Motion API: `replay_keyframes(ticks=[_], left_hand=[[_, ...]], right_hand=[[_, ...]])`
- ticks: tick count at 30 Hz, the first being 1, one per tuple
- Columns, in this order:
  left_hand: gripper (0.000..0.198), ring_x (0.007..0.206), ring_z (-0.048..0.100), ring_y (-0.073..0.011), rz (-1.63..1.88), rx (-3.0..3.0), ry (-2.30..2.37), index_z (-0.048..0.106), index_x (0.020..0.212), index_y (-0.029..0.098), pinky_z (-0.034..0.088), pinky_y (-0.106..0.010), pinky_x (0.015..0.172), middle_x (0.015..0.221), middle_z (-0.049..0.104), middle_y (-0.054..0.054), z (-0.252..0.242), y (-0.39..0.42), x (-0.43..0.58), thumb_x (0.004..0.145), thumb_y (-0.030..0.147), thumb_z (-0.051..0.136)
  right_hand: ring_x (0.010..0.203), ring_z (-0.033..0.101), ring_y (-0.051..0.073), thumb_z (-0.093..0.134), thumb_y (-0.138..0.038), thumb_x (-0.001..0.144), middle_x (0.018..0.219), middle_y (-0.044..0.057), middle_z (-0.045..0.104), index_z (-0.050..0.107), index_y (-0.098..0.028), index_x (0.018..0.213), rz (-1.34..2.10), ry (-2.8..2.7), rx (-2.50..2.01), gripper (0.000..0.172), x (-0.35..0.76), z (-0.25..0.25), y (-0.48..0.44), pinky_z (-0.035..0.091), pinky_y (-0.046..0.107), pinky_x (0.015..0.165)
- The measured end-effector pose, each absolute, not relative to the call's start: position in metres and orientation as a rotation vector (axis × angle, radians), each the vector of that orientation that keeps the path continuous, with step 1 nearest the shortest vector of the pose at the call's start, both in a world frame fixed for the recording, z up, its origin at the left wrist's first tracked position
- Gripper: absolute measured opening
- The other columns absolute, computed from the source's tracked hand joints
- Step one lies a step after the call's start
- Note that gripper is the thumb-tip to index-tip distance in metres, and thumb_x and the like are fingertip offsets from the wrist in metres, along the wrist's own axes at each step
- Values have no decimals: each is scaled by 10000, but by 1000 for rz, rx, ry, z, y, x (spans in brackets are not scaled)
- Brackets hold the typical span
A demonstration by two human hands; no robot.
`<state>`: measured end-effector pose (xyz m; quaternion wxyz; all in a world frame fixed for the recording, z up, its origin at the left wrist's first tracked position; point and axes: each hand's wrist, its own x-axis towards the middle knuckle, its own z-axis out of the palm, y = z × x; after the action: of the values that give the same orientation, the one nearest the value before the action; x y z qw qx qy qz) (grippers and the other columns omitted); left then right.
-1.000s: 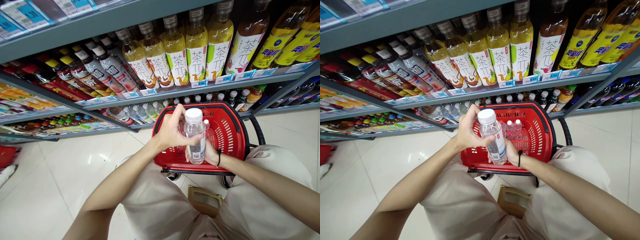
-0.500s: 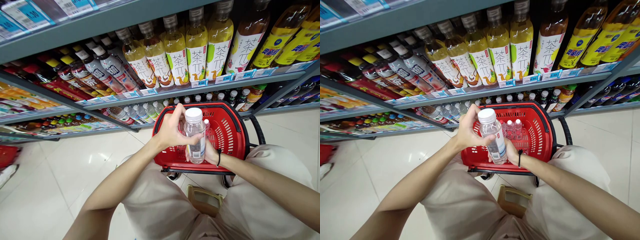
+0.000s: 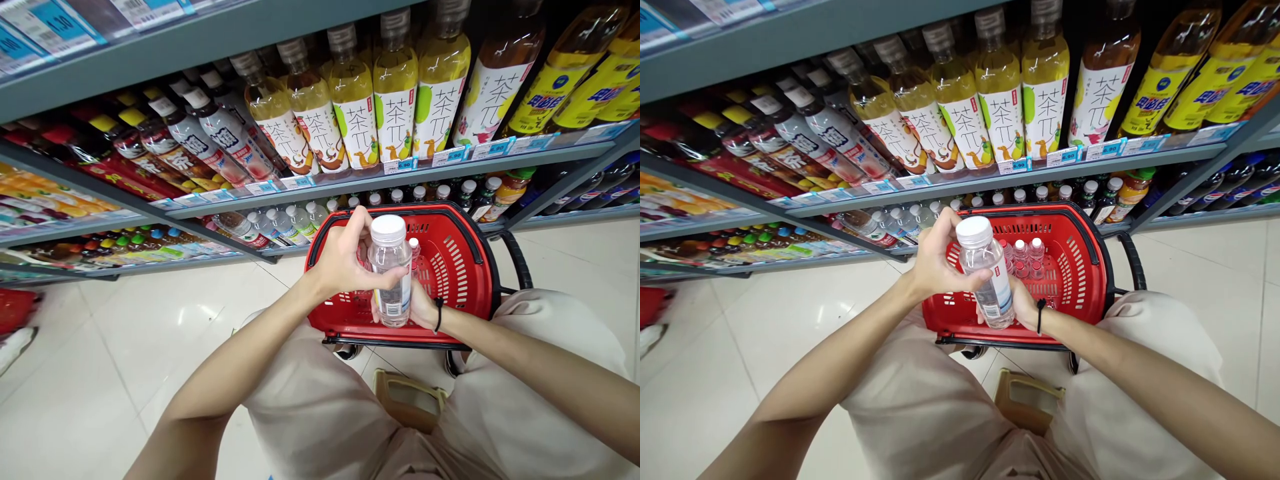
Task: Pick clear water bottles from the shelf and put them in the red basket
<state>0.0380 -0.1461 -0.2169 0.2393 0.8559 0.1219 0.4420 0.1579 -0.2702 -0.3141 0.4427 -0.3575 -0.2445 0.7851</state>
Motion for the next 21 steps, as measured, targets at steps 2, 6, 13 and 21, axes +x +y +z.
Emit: replay_keyframes(ticks=[2,6,13,21], left_hand=[[652,499,297,-73,1202,2342,330,382,893,246,220,-246,429,635,406,100,-217,-145,37,747,739,782],[673,498,306,-75,1172,2353,344,382,901,247,248,-248,436,636,402,105,-219,-144,35,719,734,808],[657,495,305,-74,1195,2363,335,390,900,244,235,-251,430,636,408,100,-218,-145,36,740,745,786],[664,497,310,-71,1201,2346,314,389,902,244,243,-244,428,651,426,95,-218,-145,38,747,757,782]], right_hand=[[745,726,303,471,-762,843,661,125,663,672,-175,820,1947,-614,-888,620,158,-315,-270,628,418,691],[740,728,294,457,-732,851,649,119,657,695,-162,836,1940,-616,-896,618,158,-318,-271,638,430,721],[711,730,300,450,-759,879,591,81,628,708,-175,793,1934,-604,-865,644,158,-317,-271,642,463,775],[688,695,275,421,-719,919,633,100,636,706,-173,859,1933,-600,-857,619,157,-314,-271,607,394,677]])
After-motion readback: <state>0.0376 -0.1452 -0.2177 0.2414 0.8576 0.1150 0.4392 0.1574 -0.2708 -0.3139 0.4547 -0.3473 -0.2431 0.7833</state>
